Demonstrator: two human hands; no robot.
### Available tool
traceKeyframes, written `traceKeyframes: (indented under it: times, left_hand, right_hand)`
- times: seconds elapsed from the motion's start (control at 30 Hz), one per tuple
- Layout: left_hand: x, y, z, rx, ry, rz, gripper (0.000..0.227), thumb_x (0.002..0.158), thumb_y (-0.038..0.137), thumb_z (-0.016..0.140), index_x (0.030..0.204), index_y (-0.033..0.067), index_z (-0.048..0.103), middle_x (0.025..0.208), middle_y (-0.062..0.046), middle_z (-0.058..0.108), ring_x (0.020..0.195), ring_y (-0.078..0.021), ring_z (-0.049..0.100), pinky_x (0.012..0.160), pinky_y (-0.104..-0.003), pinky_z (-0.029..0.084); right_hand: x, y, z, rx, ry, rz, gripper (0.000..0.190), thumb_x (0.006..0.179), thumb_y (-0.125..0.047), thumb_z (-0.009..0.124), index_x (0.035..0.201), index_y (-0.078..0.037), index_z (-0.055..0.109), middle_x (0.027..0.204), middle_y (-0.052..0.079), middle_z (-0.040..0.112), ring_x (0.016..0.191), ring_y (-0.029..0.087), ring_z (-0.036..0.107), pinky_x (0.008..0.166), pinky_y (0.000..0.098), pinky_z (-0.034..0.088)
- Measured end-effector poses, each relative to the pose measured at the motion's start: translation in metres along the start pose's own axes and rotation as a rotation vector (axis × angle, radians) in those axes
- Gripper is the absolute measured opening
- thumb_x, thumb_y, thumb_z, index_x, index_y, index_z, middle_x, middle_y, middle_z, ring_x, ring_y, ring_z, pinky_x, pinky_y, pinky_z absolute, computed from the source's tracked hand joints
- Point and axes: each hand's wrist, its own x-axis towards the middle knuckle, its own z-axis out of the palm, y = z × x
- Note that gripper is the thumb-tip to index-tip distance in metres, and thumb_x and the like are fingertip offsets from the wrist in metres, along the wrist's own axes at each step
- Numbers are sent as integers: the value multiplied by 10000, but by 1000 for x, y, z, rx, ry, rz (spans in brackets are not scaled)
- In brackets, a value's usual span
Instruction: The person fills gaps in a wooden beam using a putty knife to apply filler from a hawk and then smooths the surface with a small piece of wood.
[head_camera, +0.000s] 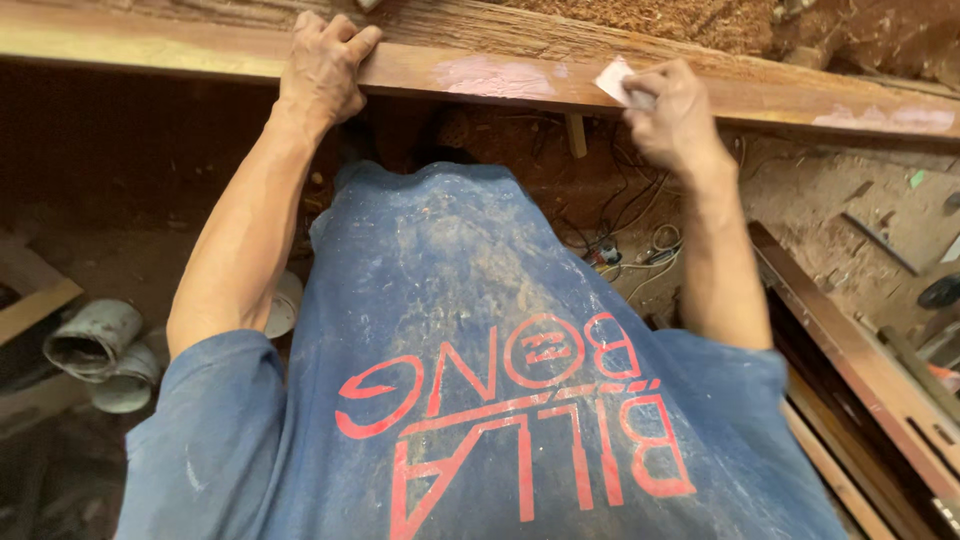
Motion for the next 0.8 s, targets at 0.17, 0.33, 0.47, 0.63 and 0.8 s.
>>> traceKeyframes:
  times: [0.17, 0.33, 0.47, 0.63, 0.8]
  left_hand:
    - [7, -6, -1, 10, -106, 3, 640, 659, 111, 782, 1293, 145, 703, 1112, -116, 670, 1009, -341, 626, 936, -458, 482]
    - [14, -5, -6, 30, -142, -10, 698, 610, 111, 770, 1304, 135, 700, 1082, -141, 660, 963, -363, 626, 863, -465, 514]
    - [13, -6, -5, 47, -136, 9, 689, 617, 100, 767, 1302, 135, 696, 1065, -135, 651, 941, -361, 621, 837, -467, 515]
    - [6, -5, -2, 21, -38, 45, 565, 693, 91, 774, 1248, 141, 683, 1066, -109, 636, 939, -345, 608, 874, -464, 499]
    - [4, -3, -7, -32, -37, 36, 615, 673, 85, 768, 1278, 145, 674, 1076, -118, 629, 946, -367, 599, 870, -483, 473]
  right_hand:
    - [-15, -82, 88, 371, 499, 233, 489, 874, -108, 822, 1332, -27, 672, 1169, 150, 529, 1031, 262, 610, 914, 354, 558]
    - [18, -125, 137, 416, 940, 314, 574, 860, -46, 853, 1388, -33, 628, 1226, 114, 473, 1100, 243, 562, 921, 362, 563]
    - [5, -140, 146, 487, 937, 372, 520, 839, -29, 841, 1320, -17, 645, 1196, 125, 465, 1037, 246, 557, 733, 318, 546]
    - [-21, -146, 160, 563, 858, 432, 505, 802, -36, 835, 1274, -13, 659, 1183, 126, 492, 951, 239, 574, 706, 296, 530]
    - [-51, -148, 165, 399, 680, 550, 477, 788, -130, 865, 1211, 8, 691, 1181, 141, 527, 963, 254, 642, 754, 335, 583]
